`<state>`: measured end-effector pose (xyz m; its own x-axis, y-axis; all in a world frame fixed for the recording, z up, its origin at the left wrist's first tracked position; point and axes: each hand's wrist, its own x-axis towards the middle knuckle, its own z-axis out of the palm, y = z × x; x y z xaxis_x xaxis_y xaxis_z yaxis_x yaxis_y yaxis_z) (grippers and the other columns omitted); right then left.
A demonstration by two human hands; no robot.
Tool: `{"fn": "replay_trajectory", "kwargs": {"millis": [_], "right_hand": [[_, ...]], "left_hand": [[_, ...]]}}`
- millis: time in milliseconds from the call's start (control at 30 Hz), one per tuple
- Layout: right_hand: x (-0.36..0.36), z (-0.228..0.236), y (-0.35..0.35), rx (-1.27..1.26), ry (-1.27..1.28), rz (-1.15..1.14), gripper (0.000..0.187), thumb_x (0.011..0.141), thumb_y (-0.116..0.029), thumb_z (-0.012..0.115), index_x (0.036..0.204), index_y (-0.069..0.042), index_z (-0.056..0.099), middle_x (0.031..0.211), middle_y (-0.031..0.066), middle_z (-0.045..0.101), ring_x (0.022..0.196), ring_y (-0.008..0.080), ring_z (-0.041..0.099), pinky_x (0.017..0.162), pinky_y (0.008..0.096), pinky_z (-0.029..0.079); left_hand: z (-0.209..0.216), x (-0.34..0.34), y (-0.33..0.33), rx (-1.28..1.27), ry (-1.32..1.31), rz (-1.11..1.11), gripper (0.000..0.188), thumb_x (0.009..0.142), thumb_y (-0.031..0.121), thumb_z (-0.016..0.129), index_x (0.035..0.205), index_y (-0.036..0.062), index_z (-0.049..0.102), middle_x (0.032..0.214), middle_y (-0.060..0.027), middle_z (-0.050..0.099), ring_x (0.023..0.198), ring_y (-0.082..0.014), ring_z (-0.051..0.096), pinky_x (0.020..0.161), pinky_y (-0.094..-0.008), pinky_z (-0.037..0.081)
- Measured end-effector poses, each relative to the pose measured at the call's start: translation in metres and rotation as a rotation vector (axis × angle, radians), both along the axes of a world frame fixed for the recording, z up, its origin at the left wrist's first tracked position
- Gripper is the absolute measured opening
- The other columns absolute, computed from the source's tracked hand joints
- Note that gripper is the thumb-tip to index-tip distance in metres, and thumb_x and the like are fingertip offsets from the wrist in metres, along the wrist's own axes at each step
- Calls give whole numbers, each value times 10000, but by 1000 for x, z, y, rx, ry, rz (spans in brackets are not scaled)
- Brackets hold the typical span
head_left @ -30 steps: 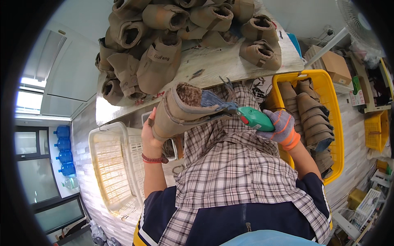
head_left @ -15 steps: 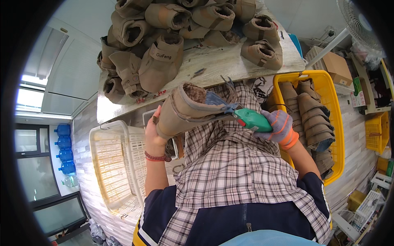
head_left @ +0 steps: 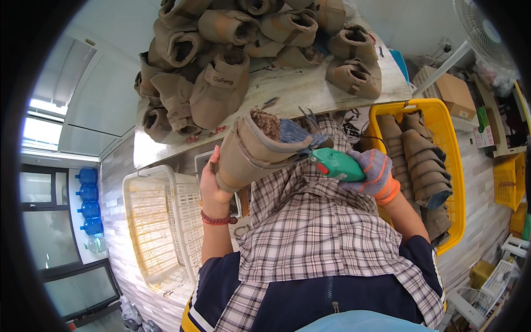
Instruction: The person repeatedly picks up beige shoe uppers from a pile on a table and uses a green handheld rotary tool to trim the edges. After trimming each upper, the person places it into a yellow bin. The process continues with multiple shoe uppers throughout the clip.
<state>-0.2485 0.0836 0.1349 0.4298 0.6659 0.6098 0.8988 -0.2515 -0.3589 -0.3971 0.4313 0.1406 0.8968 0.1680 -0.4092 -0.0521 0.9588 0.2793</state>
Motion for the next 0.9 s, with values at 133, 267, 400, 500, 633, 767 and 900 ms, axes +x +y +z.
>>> {"fn": "replay_trajectory", "kwargs": {"millis": [133,267,400,500,633,767,900], "right_hand": [[0,4,5,-4,-14,15,694,563,-499,833,1026,-23,630,675,76,598,554,237,563,498,330,452],[-4,11,11,2,41,14,666,572,-486,833,1020,-33,640,671,78,599,557,243,573,507,333,464],[-7,16,14,-2,112,9,632,580,-462,836,1011,-41,646,691,90,621,575,253,597,514,336,478],[-9,21,17,-25,205,3,599,590,-433,839,1005,-44,648,716,104,638,604,265,618,536,341,494],[-12,31,22,-53,326,-7,544,610,-392,838,988,-48,653,739,117,647,641,282,636,576,344,514],[-13,25,28,-42,487,34,537,618,-382,836,996,-46,656,774,128,660,677,284,650,607,336,523],[-14,25,33,-18,555,64,558,613,-388,840,1012,-43,656,803,132,668,694,277,657,620,327,524]], "left_hand": [[10,0,-8,48,-4,12,392,1005,277,380,1247,-7,499,1238,-176,573,1112,-326,572,954,-469,462],[21,-1,-20,88,-42,31,418,1003,296,391,1286,-2,466,1283,-170,539,1157,-321,541,986,-467,436],[24,-5,-33,136,-108,123,441,992,286,431,1344,21,421,1360,-148,476,1232,-319,475,1045,-502,369],[30,-8,-47,300,-154,171,472,979,289,468,1375,48,382,1402,-131,426,1276,-310,424,1060,-513,346],[22,-16,-53,426,-195,222,516,965,222,506,1421,85,310,1426,-98,389,1296,-294,396,1056,-505,356],[8,-25,-56,523,-244,212,495,965,169,506,1418,98,320,1419,-77,399,1291,-273,404,1059,-480,363],[0,-28,-60,649,-311,186,467,960,120,508,1401,97,355,1398,-66,426,1263,-258,440,1048,-461,381]]}}
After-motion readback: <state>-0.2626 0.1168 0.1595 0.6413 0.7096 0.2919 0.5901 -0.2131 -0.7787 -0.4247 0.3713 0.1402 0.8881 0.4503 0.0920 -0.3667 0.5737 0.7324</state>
